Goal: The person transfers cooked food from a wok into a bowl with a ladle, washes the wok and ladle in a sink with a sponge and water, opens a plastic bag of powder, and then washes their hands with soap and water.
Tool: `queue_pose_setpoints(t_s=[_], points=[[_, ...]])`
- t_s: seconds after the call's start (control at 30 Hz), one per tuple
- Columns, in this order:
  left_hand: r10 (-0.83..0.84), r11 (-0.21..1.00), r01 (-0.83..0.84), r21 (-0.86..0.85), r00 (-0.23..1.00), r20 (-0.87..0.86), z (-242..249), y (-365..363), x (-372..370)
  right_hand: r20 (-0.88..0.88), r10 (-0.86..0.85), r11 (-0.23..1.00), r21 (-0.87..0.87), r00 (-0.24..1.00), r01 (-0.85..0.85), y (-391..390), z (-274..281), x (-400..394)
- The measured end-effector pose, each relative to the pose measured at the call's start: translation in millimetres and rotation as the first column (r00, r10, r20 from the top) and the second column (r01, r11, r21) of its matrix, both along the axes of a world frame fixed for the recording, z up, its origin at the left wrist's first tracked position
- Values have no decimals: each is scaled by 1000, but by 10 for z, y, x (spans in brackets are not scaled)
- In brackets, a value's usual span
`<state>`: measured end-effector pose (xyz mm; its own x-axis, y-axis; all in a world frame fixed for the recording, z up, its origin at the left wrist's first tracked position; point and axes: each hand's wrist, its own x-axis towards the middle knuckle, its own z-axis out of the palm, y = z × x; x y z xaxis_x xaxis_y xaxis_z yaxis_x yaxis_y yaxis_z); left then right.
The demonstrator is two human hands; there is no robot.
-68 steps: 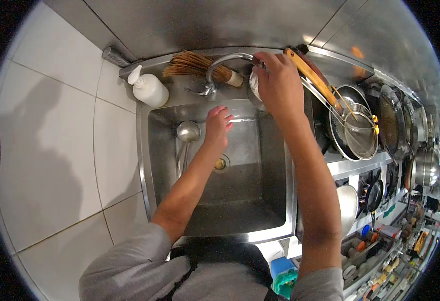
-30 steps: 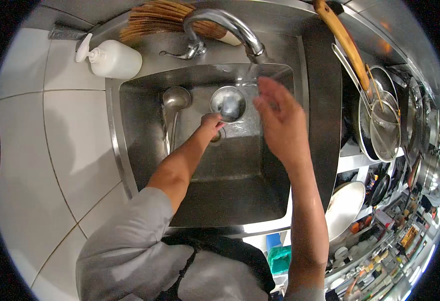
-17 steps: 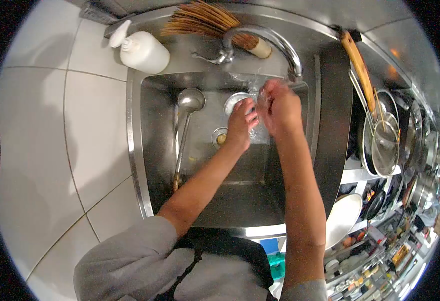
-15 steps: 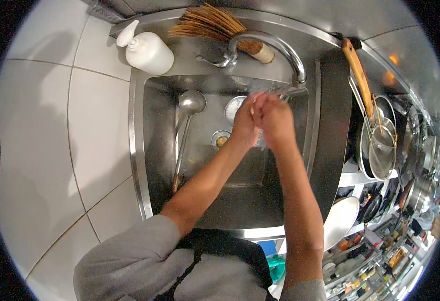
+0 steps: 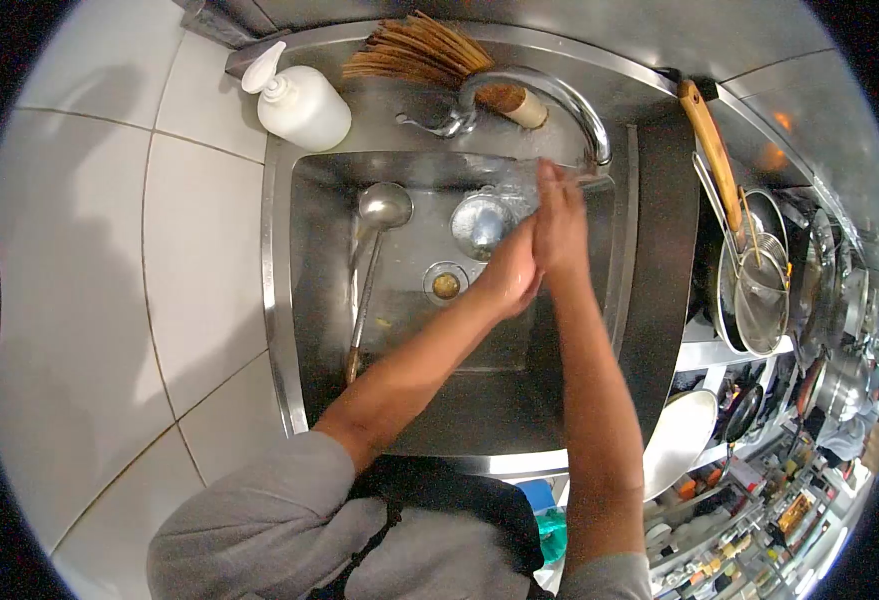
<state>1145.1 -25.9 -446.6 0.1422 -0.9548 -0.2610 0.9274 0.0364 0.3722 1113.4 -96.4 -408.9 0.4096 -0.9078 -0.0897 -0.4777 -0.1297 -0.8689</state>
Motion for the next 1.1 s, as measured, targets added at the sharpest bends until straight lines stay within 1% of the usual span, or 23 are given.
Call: queue_pose_setpoints(t_s=[0.03, 0.07, 0.13, 0.17, 0.2, 0.27, 0.3, 0.37, 0.4, 0.43, 0.47, 0.5, 0.53, 0.57, 0.6, 0.67, 0.7, 0.73, 0.8, 0.83, 0.93, 1.03, 1.1], points=[[-26, 999, 19, 42, 987, 156, 142, 171, 49, -2, -144, 986, 79, 990, 143, -99, 59, 55], [-61, 996, 38, 81, 950, 307, 265, 324, 184, 49, -78, 988, 136, 996, 71, -217, 26, 75], [-32, 937, -192, 291, 784, 620, 237, 389, 617, 149, 37, 969, 237, 988, -72, -362, -19, -1], [174, 871, -372, 320, 844, 507, 113, 323, 850, 381, -204, 881, 473, 902, 0, -222, 198, 179], [389, 764, -529, 370, 835, 390, 1, 223, 1092, 440, -216, 863, 503, 872, -40, -216, 189, 155], [467, 686, -642, 342, 749, 470, 37, 94, 1485, 556, -237, 826, 547, 797, -136, -226, 154, 145], [447, 745, -605, 279, 765, 464, 54, 55, 1581, 565, -367, 750, 649, 739, -124, -213, 262, 160], [399, 846, -511, 154, 797, 453, 78, 18, 1653, 505, -230, 732, 653, 832, -195, -342, 228, 14], [390, 839, -516, 172, 791, 471, 83, 41, 1626, 471, -156, 717, 659, 868, -229, -381, 206, -49], [386, 831, -525, 184, 782, 490, 111, 67, 1607, 326, 33, 853, 483, 945, -196, -343, 242, -30], [383, 822, -536, 193, 771, 508, 126, 81, 1599, 124, 180, 939, 273, 976, -208, -277, 321, 26], [433, 784, -582, 218, 763, 481, 117, 115, 1613, -114, 266, 964, 59, 957, -261, -225, 396, 61], [481, 743, -623, 245, 751, 453, 97, 164, 1640, 95, 136, 958, 242, 986, -155, -211, 477, 78], [529, 699, -661, 272, 734, 425, 75, 193, 1637, 269, -37, 899, 429, 962, -85, -211, 569, 91], [514, 691, -662, 290, 732, 448, 50, 202, 1592, 397, -235, 795, 604, 888, -60, -215, 616, 90], [482, 671, -668, 321, 722, 496, 29, 217, 1464, 341, 90, 854, 458, 936, -249, -228, 562, 34], [454, 709, -641, 294, 734, 505, 22, 236, 1380, 291, 247, 853, 387, 924, -349, -236, 542, 14], [424, 746, -610, 268, 745, 515, 8, 262, 1270, 119, 326, 910, 228, 938, -345, -153, 588, 15], [341, 839, -501, 211, 787, 514, 49, 264, 1024, -258, 360, 912, -104, 896, -396, 160, 757, -14], [289, 887, -426, 177, 812, 507, 83, 228, 917, -324, 348, 912, -101, 880, -398, 236, 807, -70], [11, 971, -137, 194, 841, 541, 270, 40, 720, -182, 121, 934, -313, 976, -174, 514, 825, -260], [-75, 992, 1, 125, 806, 588, 246, -258, 597, -211, 40, 994, -94, 977, -61, 851, 712, -661], [-195, 977, 99, 190, 782, 593, 296, -409, 525, -288, 187, 979, -23, 939, -201, 1126, 546, -995]])
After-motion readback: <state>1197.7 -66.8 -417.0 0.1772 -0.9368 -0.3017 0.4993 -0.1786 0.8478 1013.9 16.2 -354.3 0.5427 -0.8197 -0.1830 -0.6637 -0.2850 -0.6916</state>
